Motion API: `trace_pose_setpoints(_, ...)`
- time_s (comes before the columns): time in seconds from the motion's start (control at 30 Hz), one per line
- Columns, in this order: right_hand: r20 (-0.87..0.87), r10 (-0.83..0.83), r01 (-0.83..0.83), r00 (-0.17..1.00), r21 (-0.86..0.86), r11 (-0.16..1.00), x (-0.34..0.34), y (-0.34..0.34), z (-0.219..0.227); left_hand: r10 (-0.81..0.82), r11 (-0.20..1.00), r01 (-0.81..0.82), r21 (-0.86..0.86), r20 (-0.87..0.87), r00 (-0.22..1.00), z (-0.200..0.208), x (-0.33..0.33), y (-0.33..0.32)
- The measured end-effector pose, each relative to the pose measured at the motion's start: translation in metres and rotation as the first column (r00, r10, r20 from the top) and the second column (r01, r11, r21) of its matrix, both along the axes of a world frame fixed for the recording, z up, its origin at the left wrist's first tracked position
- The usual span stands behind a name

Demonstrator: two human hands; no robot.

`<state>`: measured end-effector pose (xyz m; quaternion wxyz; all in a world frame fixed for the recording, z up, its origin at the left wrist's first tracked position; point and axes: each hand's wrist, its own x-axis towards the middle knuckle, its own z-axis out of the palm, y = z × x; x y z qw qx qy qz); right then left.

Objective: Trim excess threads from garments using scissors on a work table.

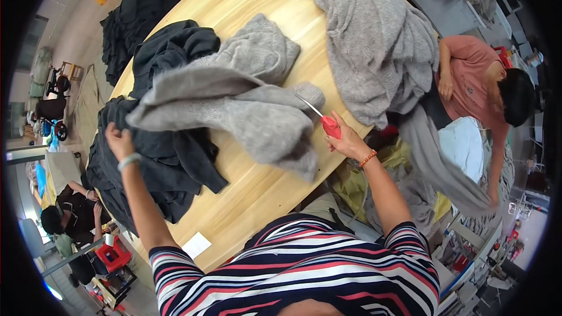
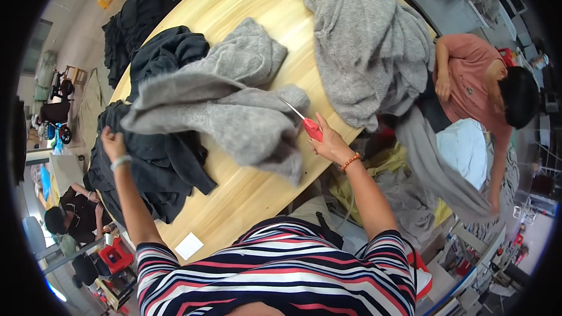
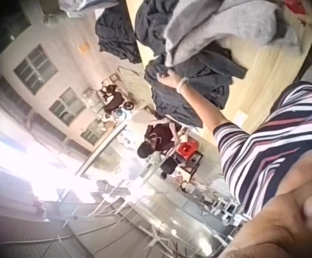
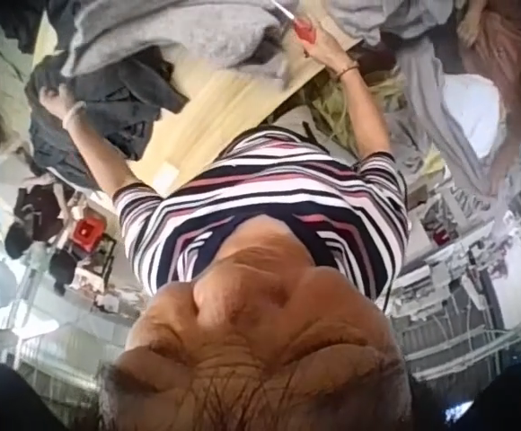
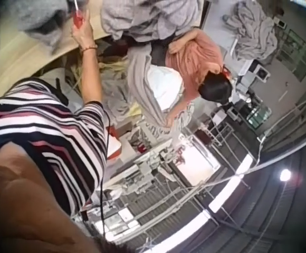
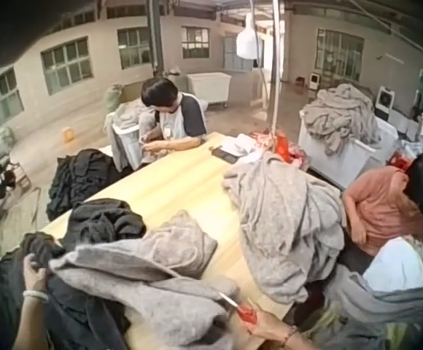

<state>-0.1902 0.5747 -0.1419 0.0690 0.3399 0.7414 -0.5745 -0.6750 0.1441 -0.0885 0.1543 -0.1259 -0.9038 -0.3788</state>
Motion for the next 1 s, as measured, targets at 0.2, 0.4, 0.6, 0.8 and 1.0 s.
trace_pose_setpoints(0.2,-0.045,0.013,-0.011,0.999,0.045,0.999,-0.017,0.01,-0.014,-0.394,0.869,0.346,-0.353,-0.073,0.916,-0.008,0.12,0.146)
trace_pose_setpoints(0.4,-0.204,-0.1,0.077,0.974,-0.118,0.99,-0.093,0.037,-0.048,-0.445,0.752,0.295,-0.589,-0.124,0.887,-0.067,0.106,0.224)
trace_pose_setpoints(0.6,0.129,0.087,-0.05,0.988,-0.266,0.963,-0.123,0.026,-0.049,-0.375,0.88,0.445,-0.167,0.333,0.865,-0.097,0.064,0.193)
trace_pose_setpoints(0.8,-0.278,0.604,-0.664,0.747,-0.258,0.702,-0.043,-0.054,0.055,-0.471,0.866,0.5,0.02,0.369,0.801,0.013,0.03,0.111)
trace_pose_setpoints(1.0,-0.186,0.815,-0.833,0.548,-0.206,0.513,-0.035,-0.121,0.045,-0.092,0.729,0.144,-0.669,0.113,0.989,0.015,0.036,0.045)
